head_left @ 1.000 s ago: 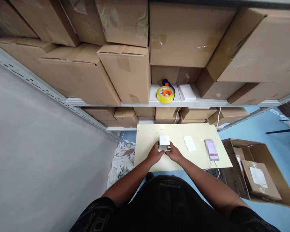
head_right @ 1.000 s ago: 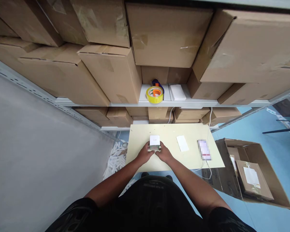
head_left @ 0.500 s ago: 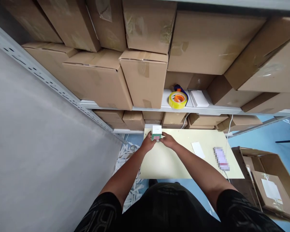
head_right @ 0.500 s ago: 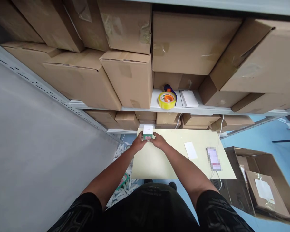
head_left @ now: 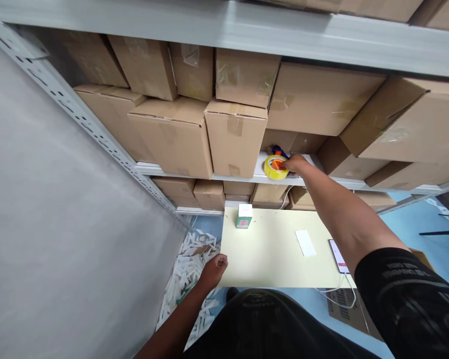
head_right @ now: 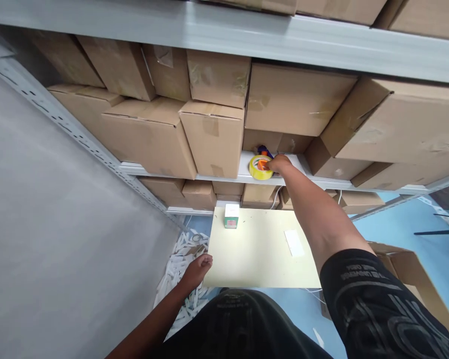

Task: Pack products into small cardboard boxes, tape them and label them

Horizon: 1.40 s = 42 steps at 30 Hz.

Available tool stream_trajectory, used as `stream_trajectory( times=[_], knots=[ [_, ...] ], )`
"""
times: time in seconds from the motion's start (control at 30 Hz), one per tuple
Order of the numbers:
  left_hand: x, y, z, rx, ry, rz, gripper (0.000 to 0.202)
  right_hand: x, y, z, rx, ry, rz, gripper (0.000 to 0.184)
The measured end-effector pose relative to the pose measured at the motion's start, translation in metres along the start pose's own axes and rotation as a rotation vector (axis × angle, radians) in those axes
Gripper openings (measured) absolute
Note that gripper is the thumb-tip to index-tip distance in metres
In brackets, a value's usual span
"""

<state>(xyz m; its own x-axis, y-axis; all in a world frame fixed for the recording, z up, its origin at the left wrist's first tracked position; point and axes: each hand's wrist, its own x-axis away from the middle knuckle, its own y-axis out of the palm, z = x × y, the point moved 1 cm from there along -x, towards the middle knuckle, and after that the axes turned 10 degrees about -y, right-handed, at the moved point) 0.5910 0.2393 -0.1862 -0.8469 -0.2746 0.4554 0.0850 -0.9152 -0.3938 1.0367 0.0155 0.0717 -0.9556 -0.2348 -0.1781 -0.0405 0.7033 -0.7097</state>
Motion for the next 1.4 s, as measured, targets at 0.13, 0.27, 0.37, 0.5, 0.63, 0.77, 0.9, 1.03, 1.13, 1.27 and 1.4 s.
stream_trajectory(
  times=[0.13, 0.27, 0.37, 0.5, 0.63, 0.77, 0.9, 1.03, 1.13, 1.27, 1.4],
  knots=[
    [0.009, 0.001, 0.01, 0.037, -0.036, 0.031, 0.019, 0.018, -0.001, 0.005, 0.145, 0.093, -0.024, 0.042],
    [0.01, 0.004, 0.024, 0.058, -0.008, 0.03, 0.02, 0.071, -0.03, 0.016, 0.193, 0.08, 0.029, 0.027],
    [0.01, 0.012, 0.031, 0.077, 0.03, 0.012, 0.02, 0.146, -0.047, 0.041, 0.197, 0.068, 0.069, 0.025],
    [0.011, 0.028, 0.043, 0.073, 0.074, -0.034, 0.019, 0.266, -0.031, 0.096, 0.225, 0.199, -0.047, 0.025],
    [0.019, 0.047, 0.051, 0.039, 0.037, -0.022, 0.019, 0.354, 0.02, 0.161, 0.275, 0.272, -0.28, 0.02],
    [0.037, 0.07, 0.055, -0.006, -0.019, 0.007, 0.018, 0.38, 0.058, 0.217, 0.406, 0.308, -0.469, 0.021],
    [0.064, 0.106, 0.06, -0.036, -0.077, 0.05, 0.017, 0.377, 0.067, 0.254, 0.374, 0.307, -0.549, 0.025],
    [0.095, 0.149, 0.068, -0.021, -0.1, 0.109, 0.017, 0.376, 0.053, 0.274, 0.314, 0.239, -0.616, 0.033],
    [0.121, 0.176, 0.072, -0.004, -0.109, 0.164, 0.017, 0.376, 0.027, 0.266, 0.225, 0.118, -0.544, 0.038],
    [0.158, 0.194, 0.075, 0.0, -0.117, 0.246, 0.017, 0.389, -0.034, 0.21, -0.235, -0.05, -0.531, 0.029],
    [0.193, 0.199, 0.069, 0.002, -0.133, 0.361, 0.017, 0.424, -0.101, 0.155, -0.562, -0.394, -0.73, 0.035]
  ],
)
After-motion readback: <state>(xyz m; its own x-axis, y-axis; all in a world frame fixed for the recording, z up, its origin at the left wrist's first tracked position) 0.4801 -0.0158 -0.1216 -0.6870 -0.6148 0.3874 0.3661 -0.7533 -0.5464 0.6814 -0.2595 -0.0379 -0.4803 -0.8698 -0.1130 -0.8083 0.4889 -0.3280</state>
